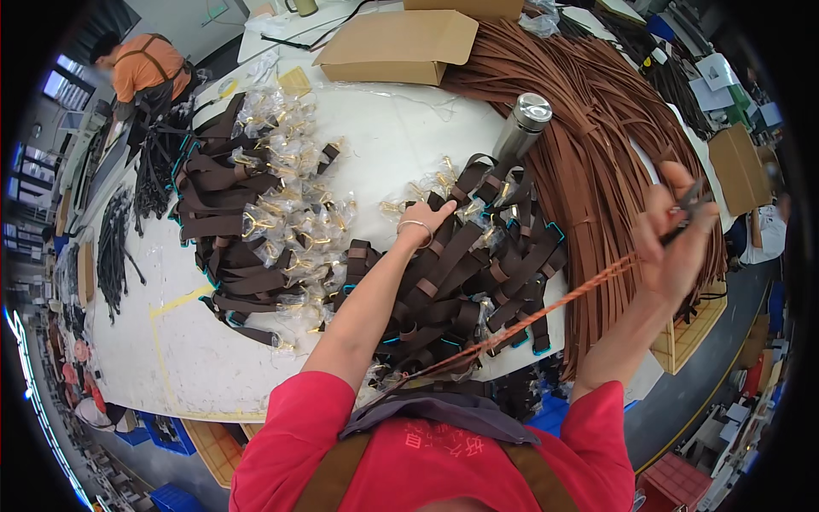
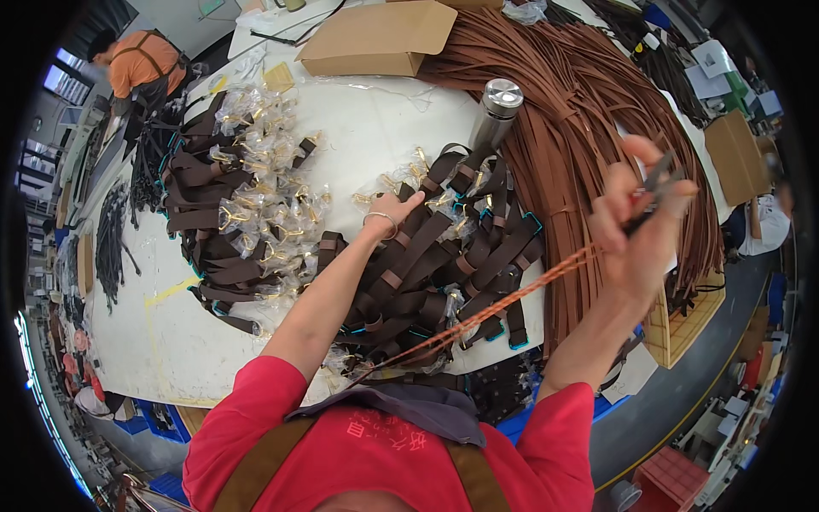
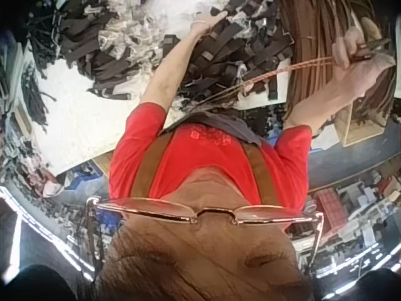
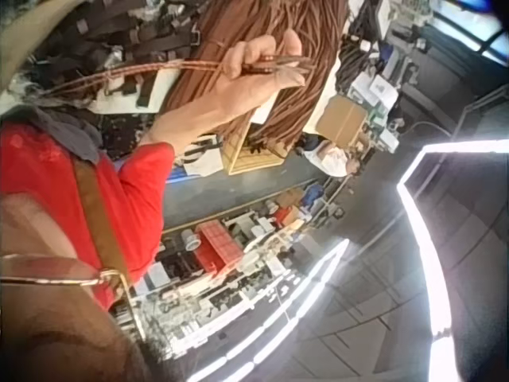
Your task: The person assembles brown fabric straps by inserting small metal hooks from plastic bags into the strap ends. They repeatedly pick up a strap, retrieve a hook, and secure it into the strap's loop, placing the finished items on the table.
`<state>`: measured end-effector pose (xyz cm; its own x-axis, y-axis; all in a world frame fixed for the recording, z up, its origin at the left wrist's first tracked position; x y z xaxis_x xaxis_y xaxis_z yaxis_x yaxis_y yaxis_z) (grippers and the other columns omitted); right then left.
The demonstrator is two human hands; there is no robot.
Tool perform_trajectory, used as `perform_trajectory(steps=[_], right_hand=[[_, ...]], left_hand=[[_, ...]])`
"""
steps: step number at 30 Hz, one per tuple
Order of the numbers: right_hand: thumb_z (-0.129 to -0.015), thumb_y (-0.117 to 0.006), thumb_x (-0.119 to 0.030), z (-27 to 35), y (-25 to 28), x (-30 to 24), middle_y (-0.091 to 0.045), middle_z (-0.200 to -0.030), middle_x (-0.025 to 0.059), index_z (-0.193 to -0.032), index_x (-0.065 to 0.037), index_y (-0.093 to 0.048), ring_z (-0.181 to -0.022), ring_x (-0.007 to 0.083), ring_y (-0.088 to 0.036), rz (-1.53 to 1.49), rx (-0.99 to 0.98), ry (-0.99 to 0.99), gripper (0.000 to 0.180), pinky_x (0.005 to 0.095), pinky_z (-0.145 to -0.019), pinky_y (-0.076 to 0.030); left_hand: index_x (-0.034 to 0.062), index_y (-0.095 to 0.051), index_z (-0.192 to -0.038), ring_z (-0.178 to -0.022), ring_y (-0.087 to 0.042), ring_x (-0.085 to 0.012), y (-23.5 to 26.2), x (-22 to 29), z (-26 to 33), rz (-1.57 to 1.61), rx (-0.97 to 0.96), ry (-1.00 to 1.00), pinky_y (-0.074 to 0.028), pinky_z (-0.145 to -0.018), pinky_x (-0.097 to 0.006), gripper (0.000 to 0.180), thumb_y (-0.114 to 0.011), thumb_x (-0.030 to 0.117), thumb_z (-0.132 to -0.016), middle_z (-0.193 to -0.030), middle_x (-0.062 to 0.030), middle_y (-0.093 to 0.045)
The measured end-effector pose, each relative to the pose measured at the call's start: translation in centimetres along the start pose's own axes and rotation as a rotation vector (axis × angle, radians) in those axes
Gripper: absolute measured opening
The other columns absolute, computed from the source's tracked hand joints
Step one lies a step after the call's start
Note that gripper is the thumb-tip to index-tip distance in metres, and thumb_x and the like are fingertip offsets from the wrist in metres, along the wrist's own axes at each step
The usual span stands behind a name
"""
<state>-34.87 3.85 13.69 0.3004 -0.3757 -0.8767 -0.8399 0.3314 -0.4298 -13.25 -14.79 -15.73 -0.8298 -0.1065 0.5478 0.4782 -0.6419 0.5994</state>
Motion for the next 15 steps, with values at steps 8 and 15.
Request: perform_trajectory(steps=[8, 15], right_hand=[[-0.090, -0.041, -0.037, -1.2, 1.3, -7.8, -0.037, -0.064, 0.0002, -0.110, -0.001, -0.046, -0.043, 0.0050, -0.031, 0.191, -0.239, 0.252, 0.042, 0.0174, -0.035, -0.023], [-0.087, -0.047, -0.023, -4.0, -2.6, 18.1, -0.055, -0.079, 0.0039, -0.098, -0.001, -0.051, -0.045, 0.0029, -0.039, 0.149, -0.277, -0.690, 0.025, 0.0154, -0.036, -0.024]], left_hand=[[-0.0046, -0.055, -0.088, -0.065, -0.060, -0.0229, 0.2, 2.2, 0.4, 1.097, -0.246, -0.166, -0.049, -0.060, -0.031, 0.024, -0.055, 0.015, -0.074, -0.080, -0.0143, -0.061], [0.0048, -0.047, -0.071, -0.047, -0.050, -0.0131, 6.4, -0.2, 6.1, 1.298, -0.439, -0.110, -0.041, -0.043, -0.027, 0.019, -0.060, 0.017, -0.077, -0.054, -0.0031, -0.046]])
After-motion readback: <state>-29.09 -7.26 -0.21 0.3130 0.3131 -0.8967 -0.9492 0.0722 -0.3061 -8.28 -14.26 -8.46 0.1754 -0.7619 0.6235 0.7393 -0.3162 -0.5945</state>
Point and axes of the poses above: each hand's wrist, its own z-axis away from the middle knuckle, its own y-axis out of the back of the hand, x = y × z, the point moved 4 cm from there along -z, towards the middle knuckle
